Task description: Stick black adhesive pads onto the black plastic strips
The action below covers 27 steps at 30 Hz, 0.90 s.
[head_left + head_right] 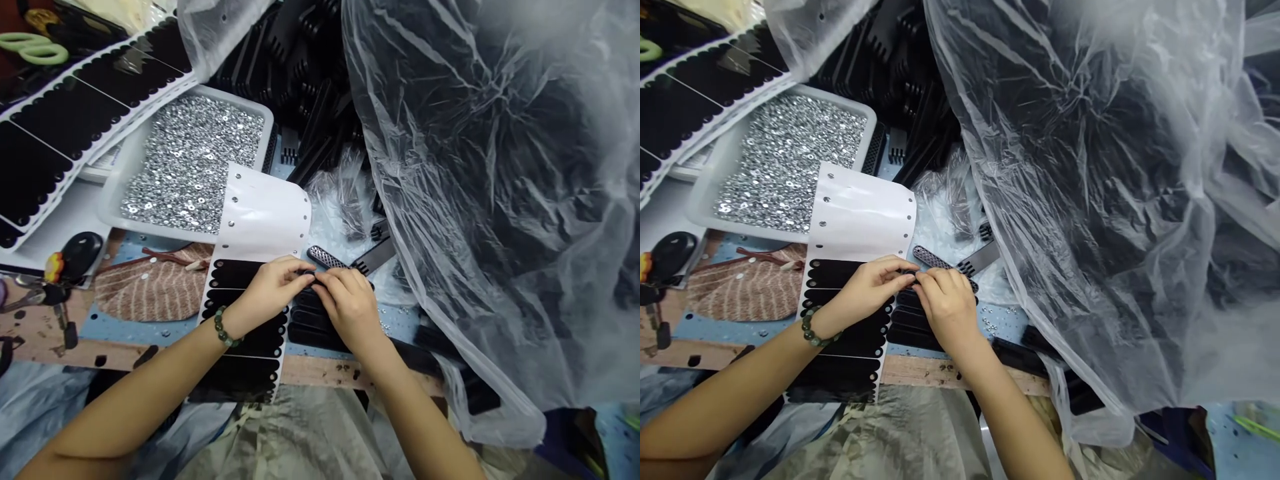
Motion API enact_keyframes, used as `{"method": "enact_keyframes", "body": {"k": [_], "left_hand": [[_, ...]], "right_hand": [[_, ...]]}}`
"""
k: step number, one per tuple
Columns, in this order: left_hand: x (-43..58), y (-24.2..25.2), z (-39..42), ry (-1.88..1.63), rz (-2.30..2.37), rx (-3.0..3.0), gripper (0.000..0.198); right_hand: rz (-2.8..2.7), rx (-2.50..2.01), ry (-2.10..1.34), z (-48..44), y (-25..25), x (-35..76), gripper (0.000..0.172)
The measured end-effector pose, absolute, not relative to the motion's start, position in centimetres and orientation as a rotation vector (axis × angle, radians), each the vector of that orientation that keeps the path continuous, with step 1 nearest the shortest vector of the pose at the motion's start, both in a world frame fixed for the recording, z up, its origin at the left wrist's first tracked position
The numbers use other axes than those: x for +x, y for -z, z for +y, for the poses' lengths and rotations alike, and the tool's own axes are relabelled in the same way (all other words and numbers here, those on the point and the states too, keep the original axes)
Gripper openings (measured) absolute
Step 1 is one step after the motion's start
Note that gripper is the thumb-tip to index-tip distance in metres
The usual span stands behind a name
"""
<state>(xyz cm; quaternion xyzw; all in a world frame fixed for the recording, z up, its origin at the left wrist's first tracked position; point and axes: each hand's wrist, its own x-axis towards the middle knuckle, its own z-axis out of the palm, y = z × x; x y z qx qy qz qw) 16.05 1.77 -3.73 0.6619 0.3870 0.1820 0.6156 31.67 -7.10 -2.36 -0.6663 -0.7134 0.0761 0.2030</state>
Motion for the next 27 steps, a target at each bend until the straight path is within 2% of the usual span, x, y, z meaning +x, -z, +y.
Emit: {"method": "enact_keyframes", "body": {"k": [3,7,14,27], "left_hand": [[16.1,3.8,1.7,-0.436,0.909,1.573,0.021],[16.1,3.6,1.8,-0.411,0.914,1.620,0.024],[15.6,3.1,1.8,-0.347,0.825,1.709,0.024],[15.5,2.9,1.8,-0.347,0.828,1.753,0.025]], "right_hand": [[-1.928,-2.007,-0.213,-8.2,1.7,32.3,0.026],[-1.724,-2.040,-0.414,-9.6,1.3,33.5,0.013],[-1.636,-1.945,-0.631,-9.2,0.6,34.5,0.010],[-1.599,-2.193,-0.596,-9.1,0.6,34.0,0.006]]}}
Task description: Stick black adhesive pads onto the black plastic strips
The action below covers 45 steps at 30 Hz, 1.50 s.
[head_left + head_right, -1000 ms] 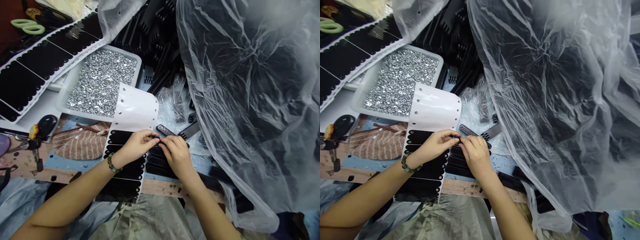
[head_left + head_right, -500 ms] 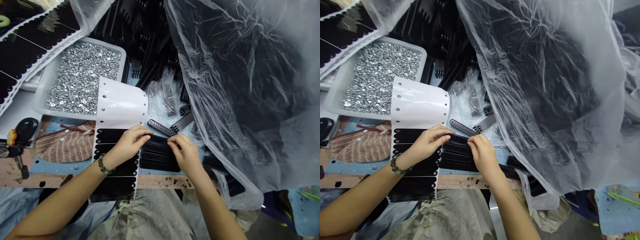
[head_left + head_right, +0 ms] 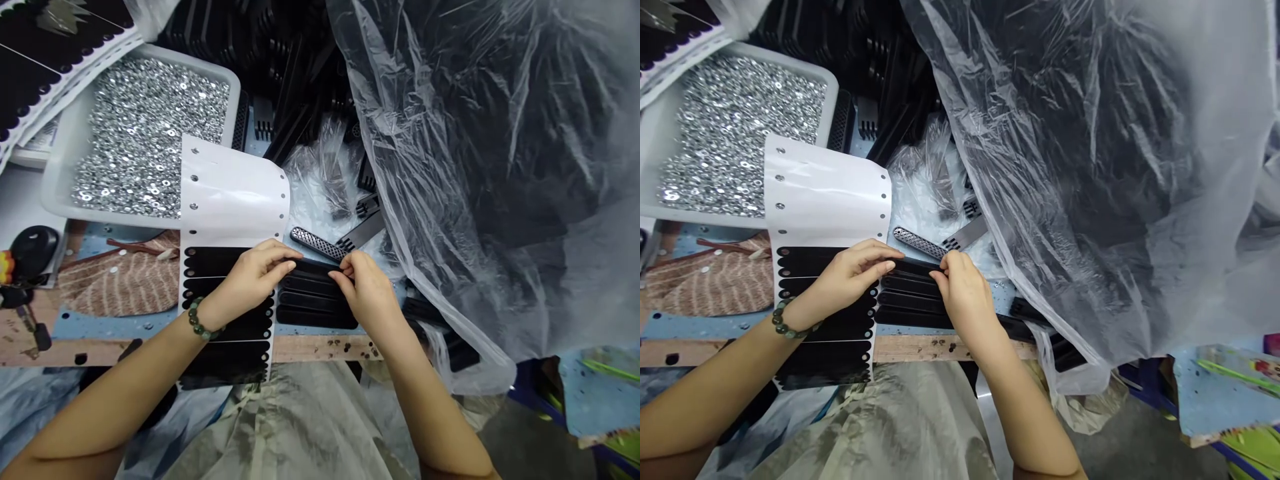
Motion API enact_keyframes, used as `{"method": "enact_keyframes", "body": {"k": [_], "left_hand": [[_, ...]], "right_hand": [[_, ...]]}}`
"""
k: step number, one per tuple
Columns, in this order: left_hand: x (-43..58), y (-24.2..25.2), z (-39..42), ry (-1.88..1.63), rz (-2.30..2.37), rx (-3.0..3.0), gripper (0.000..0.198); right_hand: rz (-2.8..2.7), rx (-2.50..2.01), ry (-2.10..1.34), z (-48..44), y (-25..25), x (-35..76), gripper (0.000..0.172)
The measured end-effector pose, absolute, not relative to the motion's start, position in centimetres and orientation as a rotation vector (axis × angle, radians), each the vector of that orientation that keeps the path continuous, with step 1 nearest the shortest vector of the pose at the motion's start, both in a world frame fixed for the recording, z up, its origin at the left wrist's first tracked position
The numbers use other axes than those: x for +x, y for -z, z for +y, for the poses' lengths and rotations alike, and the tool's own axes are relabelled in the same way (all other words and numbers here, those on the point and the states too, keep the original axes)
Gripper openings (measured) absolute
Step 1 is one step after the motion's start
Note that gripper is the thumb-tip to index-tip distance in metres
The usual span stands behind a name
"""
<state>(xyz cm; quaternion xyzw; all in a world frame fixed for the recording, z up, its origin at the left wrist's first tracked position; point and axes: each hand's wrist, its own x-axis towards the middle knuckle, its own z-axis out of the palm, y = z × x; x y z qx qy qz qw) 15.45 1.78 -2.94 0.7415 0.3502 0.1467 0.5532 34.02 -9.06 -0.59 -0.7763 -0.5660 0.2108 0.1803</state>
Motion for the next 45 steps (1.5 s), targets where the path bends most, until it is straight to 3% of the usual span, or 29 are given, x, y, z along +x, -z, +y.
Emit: {"method": "enact_keyframes", "body": {"k": [5,12,19,22,28,31,37,45], "left_hand": [[15.7,3.0,1.5,-0.350,0.862,1.739,0.025],[15.5,2.8,1.4,-0.316,0.897,1.806,0.028],[16.3,1.9,0.5,-0.334,0.883,2.335,0.031],[15.3,0.2,-0.4,-0.412,0.905,2.513,0.033],[6.0,-1.7,-3.5,-0.707,1.665,2.219,0.040],[1.3,-0.6,-6.4,-0.572,1.835,1.884,0.041],[0.3,1.3,-7.6,-0.584,1.650,1.525,0.048],[3.9,1.1,-1.8,-0.615,1.591,1.870,0.029]], "right_hand": [[-1.600,-2.189,-0.553,-10.3,0.5,35.4,0.008],[-1.519,-2.198,-0.205,-13.7,0.2,37.7,0.003],[-1.796,-1.983,-0.273,-14.0,0.9,35.6,0.031],[-1.905,-2.030,-0.218,-14.1,1.3,35.6,0.033],[-1.811,-1.873,-0.104,-14.6,0.2,35.2,0.032],[-1.793,-1.628,-0.262,-14.7,-0.2,32.5,0.036],[-2.067,-1.088,-0.772,-14.9,1.5,24.3,0.041],[-1.925,-1.264,-0.555,-9.7,1.2,23.2,0.031]]}}
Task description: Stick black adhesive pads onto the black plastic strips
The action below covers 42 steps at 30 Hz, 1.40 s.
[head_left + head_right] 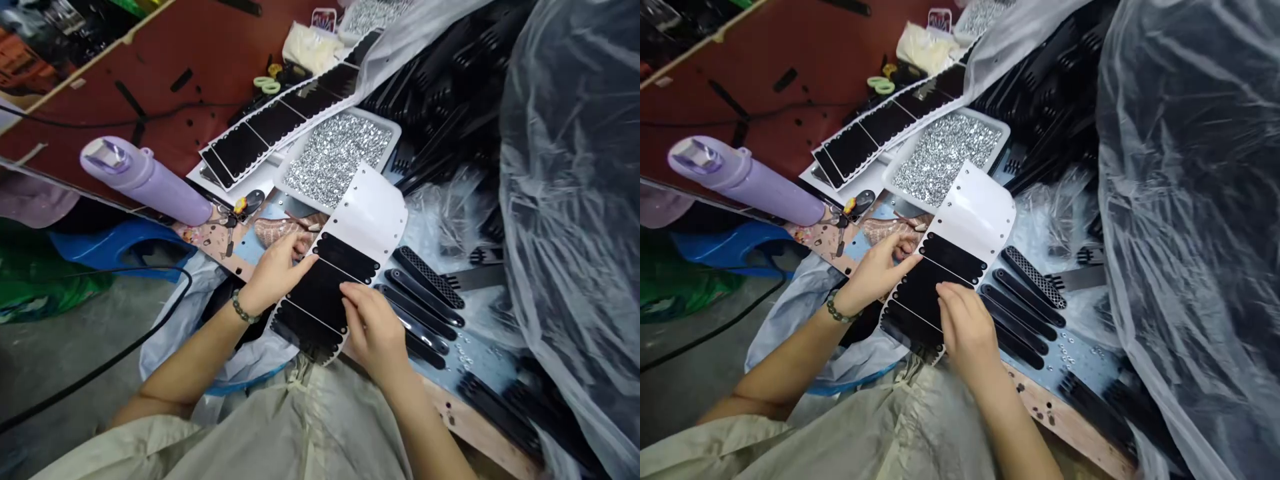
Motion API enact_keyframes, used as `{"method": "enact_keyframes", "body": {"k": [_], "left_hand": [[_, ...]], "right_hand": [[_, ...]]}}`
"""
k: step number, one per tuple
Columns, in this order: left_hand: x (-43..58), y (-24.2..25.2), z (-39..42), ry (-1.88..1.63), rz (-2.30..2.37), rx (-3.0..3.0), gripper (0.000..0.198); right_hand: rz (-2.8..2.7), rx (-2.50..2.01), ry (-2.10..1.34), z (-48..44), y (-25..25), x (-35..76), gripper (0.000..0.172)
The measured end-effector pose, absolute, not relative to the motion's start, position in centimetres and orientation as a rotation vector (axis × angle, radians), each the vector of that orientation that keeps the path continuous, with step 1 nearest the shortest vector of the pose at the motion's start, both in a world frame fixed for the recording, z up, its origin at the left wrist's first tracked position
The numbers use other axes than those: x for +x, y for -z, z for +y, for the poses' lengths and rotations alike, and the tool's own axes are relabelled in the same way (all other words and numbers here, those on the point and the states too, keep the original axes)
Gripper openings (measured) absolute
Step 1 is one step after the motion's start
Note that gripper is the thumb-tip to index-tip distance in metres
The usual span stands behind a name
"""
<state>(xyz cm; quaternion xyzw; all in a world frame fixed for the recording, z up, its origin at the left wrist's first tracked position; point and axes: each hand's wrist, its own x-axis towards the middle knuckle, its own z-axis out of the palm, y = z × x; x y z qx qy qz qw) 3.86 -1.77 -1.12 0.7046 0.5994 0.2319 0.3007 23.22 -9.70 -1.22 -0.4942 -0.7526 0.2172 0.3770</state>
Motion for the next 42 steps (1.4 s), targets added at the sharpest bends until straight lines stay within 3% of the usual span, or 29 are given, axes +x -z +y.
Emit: {"method": "enact_keyframes", "body": {"k": [5,11,21,27,32,36,38,40,42], "left_hand": [[5.3,1.1,0.5,-0.625,1.503,1.993,0.008],[5.0,-0.2,0.4,-0.709,1.082,1.737,0.018],[5.6,-2.4,0.5,-0.842,0.977,1.876,0.016],[5.3,-3.6,5.2,-0.818,1.215,1.844,0.018],[5.0,-3.5,13.6,-0.978,1.489,2.010,0.010],[7.5,-4.1,12.0,-1.181,1.554,2.218,0.045],[9.9,-3.4,8.6,-1.030,1.282,2.269,0.040],[12.7,-1.7,5.6,-0.597,0.916,2.221,0.035],[15.3,0.5,4.1,-0.457,0.836,2.104,0.034]], "right_hand": [[-1.948,-1.438,-0.391,-4.6,1.0,23.0,0.025],[-2.015,-1.393,-0.245,-2.4,0.5,22.0,0.027],[-1.906,-1.212,-0.077,-1.9,-0.7,22.1,0.023],[-0.943,-1.207,-0.185,-0.5,-4.3,28.0,0.018],[-0.655,-1.133,-0.394,-3.3,-7.5,33.5,0.012],[-0.711,-1.209,-0.498,-5.9,-5.6,34.7,0.007],[-0.808,-1.321,-0.532,-6.7,-3.8,35.1,0.011],[-0.969,-1.468,-0.546,-7.1,-2.2,35.5,0.016],[-1.177,-1.582,-0.532,-7.3,-1.1,35.7,0.019]]}}
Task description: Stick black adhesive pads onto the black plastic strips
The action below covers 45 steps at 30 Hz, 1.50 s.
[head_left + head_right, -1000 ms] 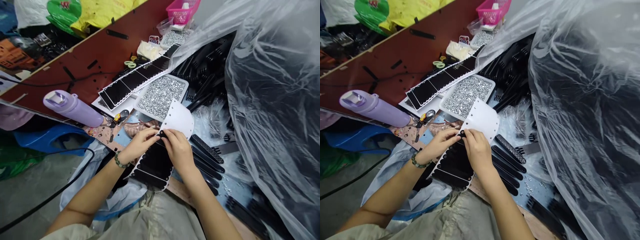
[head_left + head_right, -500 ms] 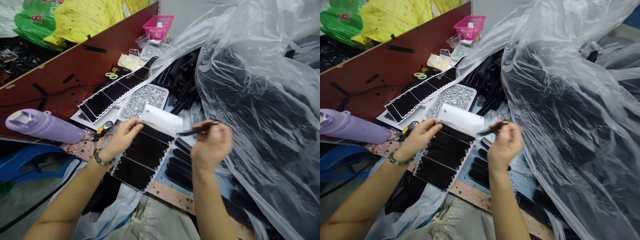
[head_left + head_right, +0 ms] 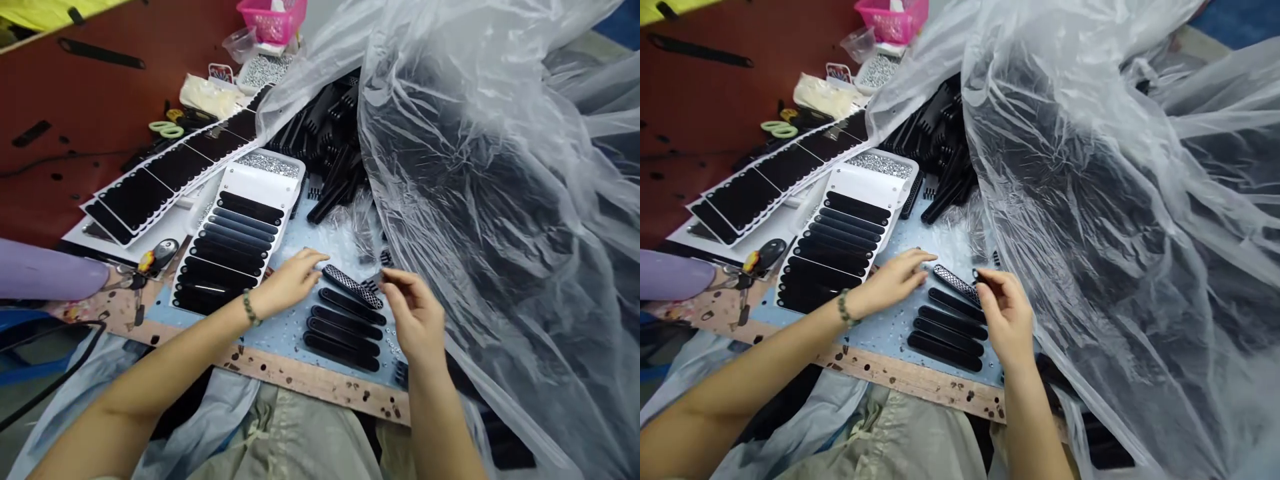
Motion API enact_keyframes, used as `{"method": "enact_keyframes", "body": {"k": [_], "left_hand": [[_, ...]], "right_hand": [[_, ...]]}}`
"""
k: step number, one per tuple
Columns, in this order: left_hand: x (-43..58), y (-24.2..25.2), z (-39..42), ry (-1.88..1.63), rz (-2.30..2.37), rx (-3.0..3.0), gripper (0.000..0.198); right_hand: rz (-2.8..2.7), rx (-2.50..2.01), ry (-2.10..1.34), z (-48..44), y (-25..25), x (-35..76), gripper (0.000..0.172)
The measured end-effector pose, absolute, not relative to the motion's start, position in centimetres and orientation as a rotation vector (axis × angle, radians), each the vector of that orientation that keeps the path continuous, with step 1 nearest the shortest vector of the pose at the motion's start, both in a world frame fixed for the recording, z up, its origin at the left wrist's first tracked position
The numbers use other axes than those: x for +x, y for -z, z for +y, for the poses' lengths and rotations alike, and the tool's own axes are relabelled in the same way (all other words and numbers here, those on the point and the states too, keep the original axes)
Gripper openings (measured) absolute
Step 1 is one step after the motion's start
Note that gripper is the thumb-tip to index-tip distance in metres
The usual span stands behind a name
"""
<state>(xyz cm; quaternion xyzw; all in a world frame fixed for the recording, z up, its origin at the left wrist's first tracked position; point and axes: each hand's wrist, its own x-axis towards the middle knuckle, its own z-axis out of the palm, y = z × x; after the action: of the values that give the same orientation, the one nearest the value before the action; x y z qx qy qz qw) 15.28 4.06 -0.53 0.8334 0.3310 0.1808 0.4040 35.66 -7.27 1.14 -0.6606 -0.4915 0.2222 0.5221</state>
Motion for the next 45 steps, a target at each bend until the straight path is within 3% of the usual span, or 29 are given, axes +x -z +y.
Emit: {"method": "enact_keyframes", "body": {"k": [7,18,35,38,45], "left_hand": [[16.4,4.0,3.8,-0.387,0.853,1.782,0.024],[15.1,5.4,2.9,-0.448,0.780,1.357,0.030],[15.7,3.8,2.0,-0.500,0.926,1.468,0.015],[15.5,3.5,1.8,-0.488,0.937,1.555,0.014],[15.9,3.3,1.5,-0.492,0.895,1.681,0.013]], "right_hand": [[-1.653,-1.670,-0.430,-6.3,0.6,35.0,0.016],[-2.020,-1.653,-0.456,-4.0,2.7,32.9,0.013],[-2.015,-1.894,-0.395,-5.7,0.5,32.9,0.019],[-1.884,-1.912,-0.460,-6.6,0.5,33.9,0.010],[-1.819,-1.959,-0.510,-6.8,0.6,33.8,0.007]]}}
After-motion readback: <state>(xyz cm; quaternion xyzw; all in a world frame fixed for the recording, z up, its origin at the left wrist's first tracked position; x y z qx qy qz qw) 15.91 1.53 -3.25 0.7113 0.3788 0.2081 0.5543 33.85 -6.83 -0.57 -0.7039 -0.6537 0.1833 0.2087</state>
